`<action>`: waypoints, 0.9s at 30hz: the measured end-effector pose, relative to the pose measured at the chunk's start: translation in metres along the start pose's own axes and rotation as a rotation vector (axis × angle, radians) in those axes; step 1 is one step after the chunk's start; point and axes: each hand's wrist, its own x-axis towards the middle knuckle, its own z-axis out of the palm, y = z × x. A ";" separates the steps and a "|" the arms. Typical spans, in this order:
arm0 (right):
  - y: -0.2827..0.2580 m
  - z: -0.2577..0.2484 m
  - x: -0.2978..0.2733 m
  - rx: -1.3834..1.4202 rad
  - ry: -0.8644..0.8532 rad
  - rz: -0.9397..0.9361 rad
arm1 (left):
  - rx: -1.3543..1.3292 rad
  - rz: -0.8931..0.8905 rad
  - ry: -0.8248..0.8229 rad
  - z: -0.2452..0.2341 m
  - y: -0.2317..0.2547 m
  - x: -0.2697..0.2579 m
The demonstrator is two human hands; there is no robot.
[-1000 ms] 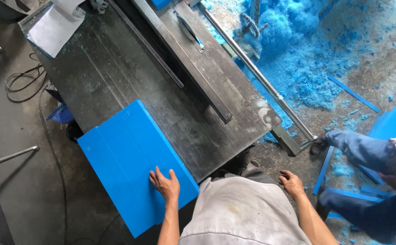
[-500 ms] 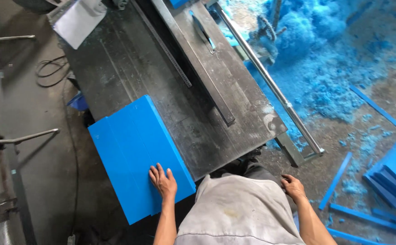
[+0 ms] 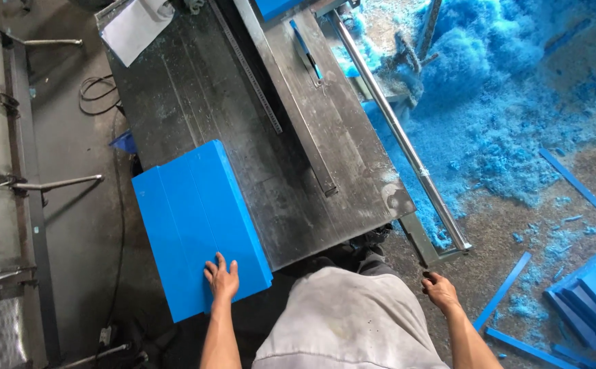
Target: Cutting large blue foam blocks into specific sizes using an industrial table saw.
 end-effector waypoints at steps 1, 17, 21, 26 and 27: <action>0.001 -0.001 0.001 -0.004 -0.005 -0.003 | 0.000 -0.007 0.002 -0.001 0.000 -0.002; 0.001 -0.029 -0.003 -0.043 -0.009 -0.067 | -0.029 -0.023 -0.008 0.002 0.002 -0.001; -0.002 -0.037 -0.016 0.066 -0.052 -0.032 | -0.016 -0.018 0.006 0.001 0.005 -0.005; 0.004 -0.046 -0.016 0.028 -0.050 -0.064 | -0.037 -0.043 -0.015 -0.002 0.007 -0.008; 0.001 -0.048 -0.018 0.022 -0.038 -0.068 | -0.052 -0.057 -0.037 -0.007 0.010 -0.008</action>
